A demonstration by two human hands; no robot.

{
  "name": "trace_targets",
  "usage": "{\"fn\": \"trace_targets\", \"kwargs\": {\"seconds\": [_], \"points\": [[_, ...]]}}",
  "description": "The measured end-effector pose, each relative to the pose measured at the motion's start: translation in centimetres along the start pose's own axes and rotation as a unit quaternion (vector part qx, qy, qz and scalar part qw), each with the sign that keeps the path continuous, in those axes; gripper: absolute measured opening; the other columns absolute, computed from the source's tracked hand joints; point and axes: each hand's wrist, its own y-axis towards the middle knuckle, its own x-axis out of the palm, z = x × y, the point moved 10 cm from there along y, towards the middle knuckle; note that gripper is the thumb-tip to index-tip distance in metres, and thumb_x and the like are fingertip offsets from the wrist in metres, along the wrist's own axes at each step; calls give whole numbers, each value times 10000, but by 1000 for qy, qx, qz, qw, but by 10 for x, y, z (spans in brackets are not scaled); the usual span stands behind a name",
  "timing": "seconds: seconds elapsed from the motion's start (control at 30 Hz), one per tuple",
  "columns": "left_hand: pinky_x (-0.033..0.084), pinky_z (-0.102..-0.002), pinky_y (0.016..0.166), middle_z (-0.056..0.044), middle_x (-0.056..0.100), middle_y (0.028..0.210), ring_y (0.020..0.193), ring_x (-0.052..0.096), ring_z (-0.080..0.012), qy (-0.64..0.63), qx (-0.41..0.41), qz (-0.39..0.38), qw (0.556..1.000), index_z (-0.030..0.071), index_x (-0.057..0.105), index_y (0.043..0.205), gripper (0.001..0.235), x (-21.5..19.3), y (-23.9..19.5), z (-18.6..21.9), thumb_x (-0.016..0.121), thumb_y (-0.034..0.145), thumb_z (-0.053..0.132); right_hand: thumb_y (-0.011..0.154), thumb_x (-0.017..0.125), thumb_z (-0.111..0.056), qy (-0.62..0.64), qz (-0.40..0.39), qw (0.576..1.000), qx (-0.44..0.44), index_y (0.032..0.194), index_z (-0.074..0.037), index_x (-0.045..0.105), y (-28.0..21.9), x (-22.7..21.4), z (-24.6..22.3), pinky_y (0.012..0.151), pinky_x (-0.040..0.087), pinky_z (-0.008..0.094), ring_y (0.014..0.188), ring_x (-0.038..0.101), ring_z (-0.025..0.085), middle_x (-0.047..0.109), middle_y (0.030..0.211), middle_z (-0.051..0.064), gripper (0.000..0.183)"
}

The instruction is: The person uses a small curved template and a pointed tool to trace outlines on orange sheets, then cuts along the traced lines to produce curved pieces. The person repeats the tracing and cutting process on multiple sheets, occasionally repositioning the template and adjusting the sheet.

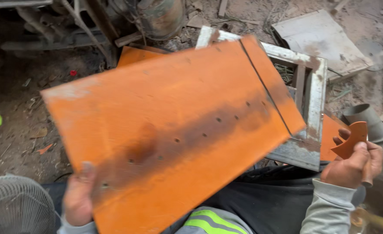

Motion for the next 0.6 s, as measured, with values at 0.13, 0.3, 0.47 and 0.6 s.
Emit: {"fn": "trace_targets", "kwargs": {"seconds": [0.13, 0.3, 0.47, 0.6], "points": [[416, -407, 1188, -96, 548, 1475, 1358, 546, -212, 55, 150, 65, 985, -3, 455, 1495, 481, -30, -18, 85, 515, 1056, 182, 1093, 401, -11, -27, -57, 998, 9, 1161, 63, 499, -17, 28, -9, 927, 629, 406, 991, 728, 312, 694, 1149, 264, 140], [475, -350, 1163, -92, 593, 1411, 1285, 594, -190, 110, 258, 89, 956, -31, 505, 1455, 447, 18, -35, 183, 557, 1184, 321, 1079, 408, -24, 13, -106, 993, 52, 1216, 73, 473, -31, 58, -2, 819, 625, 462, 967, 707, 318, 660, 1117, 240, 180], [570, -407, 1009, -116, 603, 1185, 1078, 630, -240, 44, 256, 130, 957, -25, 521, 1248, 381, 3, -23, 189, 609, 1189, 341, 1103, 371, 21, 26, -169, 985, 35, 1208, 100, 436, -42, 69, 8, 887, 627, 499, 971, 682, 349, 618, 1085, 277, 146], [550, -381, 1016, -80, 640, 1241, 1137, 644, -202, 54, 266, 139, 952, 0, 583, 1342, 374, -30, -1, 157, 629, 1165, 327, 1109, 383, 13, 6, -178, 983, 40, 1198, 90, 454, -42, 70, 10, 853, 616, 476, 926, 703, 365, 646, 1073, 298, 138]]}}
